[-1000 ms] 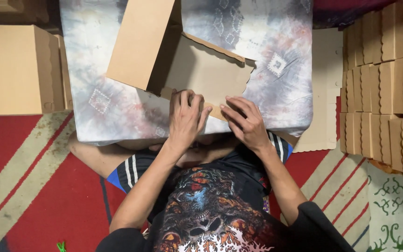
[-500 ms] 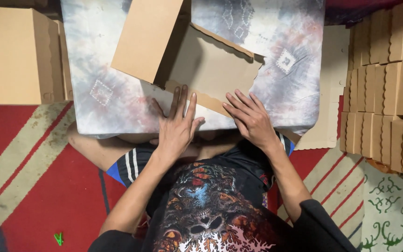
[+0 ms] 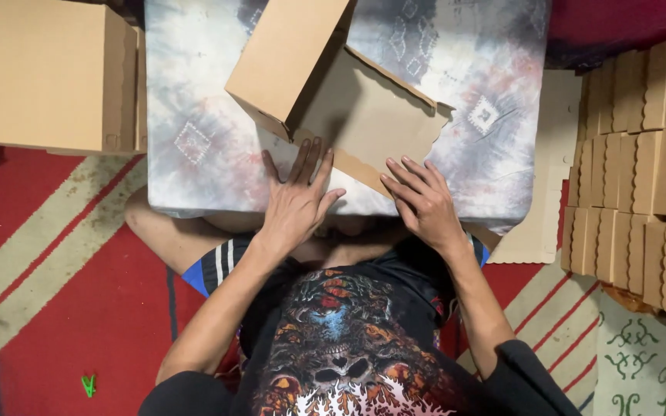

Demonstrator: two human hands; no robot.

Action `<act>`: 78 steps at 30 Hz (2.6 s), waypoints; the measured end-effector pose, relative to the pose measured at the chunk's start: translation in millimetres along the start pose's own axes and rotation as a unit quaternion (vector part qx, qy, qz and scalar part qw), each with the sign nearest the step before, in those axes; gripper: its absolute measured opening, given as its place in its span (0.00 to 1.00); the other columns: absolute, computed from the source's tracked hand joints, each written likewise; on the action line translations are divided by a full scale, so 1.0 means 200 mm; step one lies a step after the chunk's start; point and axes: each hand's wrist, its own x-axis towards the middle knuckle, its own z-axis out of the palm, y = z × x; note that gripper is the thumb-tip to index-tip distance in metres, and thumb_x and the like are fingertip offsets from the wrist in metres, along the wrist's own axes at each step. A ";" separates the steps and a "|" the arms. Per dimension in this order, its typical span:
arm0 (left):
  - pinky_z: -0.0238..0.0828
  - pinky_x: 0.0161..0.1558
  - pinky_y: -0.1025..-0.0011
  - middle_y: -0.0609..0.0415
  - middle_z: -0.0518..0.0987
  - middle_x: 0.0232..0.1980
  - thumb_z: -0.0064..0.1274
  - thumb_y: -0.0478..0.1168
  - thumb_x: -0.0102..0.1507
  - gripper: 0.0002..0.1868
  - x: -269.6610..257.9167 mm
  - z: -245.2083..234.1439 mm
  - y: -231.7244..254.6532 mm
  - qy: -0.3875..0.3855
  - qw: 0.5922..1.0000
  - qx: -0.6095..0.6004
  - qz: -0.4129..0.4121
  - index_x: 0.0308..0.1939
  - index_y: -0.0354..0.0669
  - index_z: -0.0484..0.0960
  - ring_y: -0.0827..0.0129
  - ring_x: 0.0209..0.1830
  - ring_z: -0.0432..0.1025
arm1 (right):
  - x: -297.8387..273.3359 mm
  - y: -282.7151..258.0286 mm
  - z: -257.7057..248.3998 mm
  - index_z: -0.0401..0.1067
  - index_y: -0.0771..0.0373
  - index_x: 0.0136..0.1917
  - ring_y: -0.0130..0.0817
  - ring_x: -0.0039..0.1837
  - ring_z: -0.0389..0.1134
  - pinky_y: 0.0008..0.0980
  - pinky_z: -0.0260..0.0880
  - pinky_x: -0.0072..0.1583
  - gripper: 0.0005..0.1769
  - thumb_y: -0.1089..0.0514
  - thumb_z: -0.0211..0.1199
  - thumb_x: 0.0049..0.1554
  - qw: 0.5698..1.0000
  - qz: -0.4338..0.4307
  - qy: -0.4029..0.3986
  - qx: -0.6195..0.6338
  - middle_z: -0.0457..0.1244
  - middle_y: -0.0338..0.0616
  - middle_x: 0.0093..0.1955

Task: Folding and assembling a cardboard box from a flat pre-cut sheet.

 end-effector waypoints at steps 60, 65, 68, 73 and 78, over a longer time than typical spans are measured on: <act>0.23 0.71 0.24 0.41 0.66 0.76 0.33 0.66 0.73 0.37 0.21 0.06 -0.21 -0.040 0.993 0.029 0.110 0.72 0.42 0.70 0.50 0.80 0.54 | 0.05 -0.01 0.11 0.59 0.42 0.80 0.39 0.83 0.49 0.50 0.43 0.79 0.27 0.41 0.41 0.71 0.993 -0.045 -0.065 -0.083 0.51 0.38 0.84; 0.26 0.71 0.22 0.40 0.59 0.80 0.32 0.69 0.69 0.43 -0.06 0.10 0.06 -0.091 0.981 -0.036 0.168 0.76 0.41 0.61 0.50 0.81 0.52 | 0.04 0.01 0.13 0.59 0.43 0.81 0.37 0.84 0.47 0.49 0.40 0.80 0.28 0.40 0.41 0.71 0.994 -0.040 -0.067 -0.072 0.49 0.36 0.84; 0.23 0.70 0.22 0.45 0.61 0.79 0.31 0.68 0.70 0.41 -0.04 0.08 0.00 -0.094 0.981 -0.045 0.166 0.78 0.45 0.59 0.53 0.80 0.54 | 0.03 0.01 0.14 0.60 0.45 0.80 0.38 0.83 0.49 0.49 0.42 0.80 0.27 0.41 0.43 0.71 0.995 -0.040 -0.063 -0.068 0.51 0.37 0.83; 0.24 0.71 0.26 0.46 0.65 0.77 0.34 0.60 0.74 0.29 0.15 0.01 -0.20 -0.028 0.995 0.004 0.095 0.74 0.54 0.68 0.48 0.81 0.51 | 0.10 -0.09 0.10 0.69 0.49 0.73 0.44 0.80 0.56 0.53 0.48 0.78 0.27 0.38 0.53 0.66 0.999 -0.013 -0.019 -0.025 0.58 0.41 0.79; 0.45 0.73 0.38 0.46 0.68 0.72 0.50 0.41 0.68 0.26 0.24 -0.01 -0.23 -0.006 0.995 0.024 0.092 0.71 0.54 0.69 0.54 0.79 0.55 | 0.16 -0.16 0.15 0.75 0.53 0.58 0.46 0.70 0.66 0.53 0.63 0.72 0.25 0.34 0.65 0.59 0.995 0.032 0.037 -0.089 0.66 0.42 0.64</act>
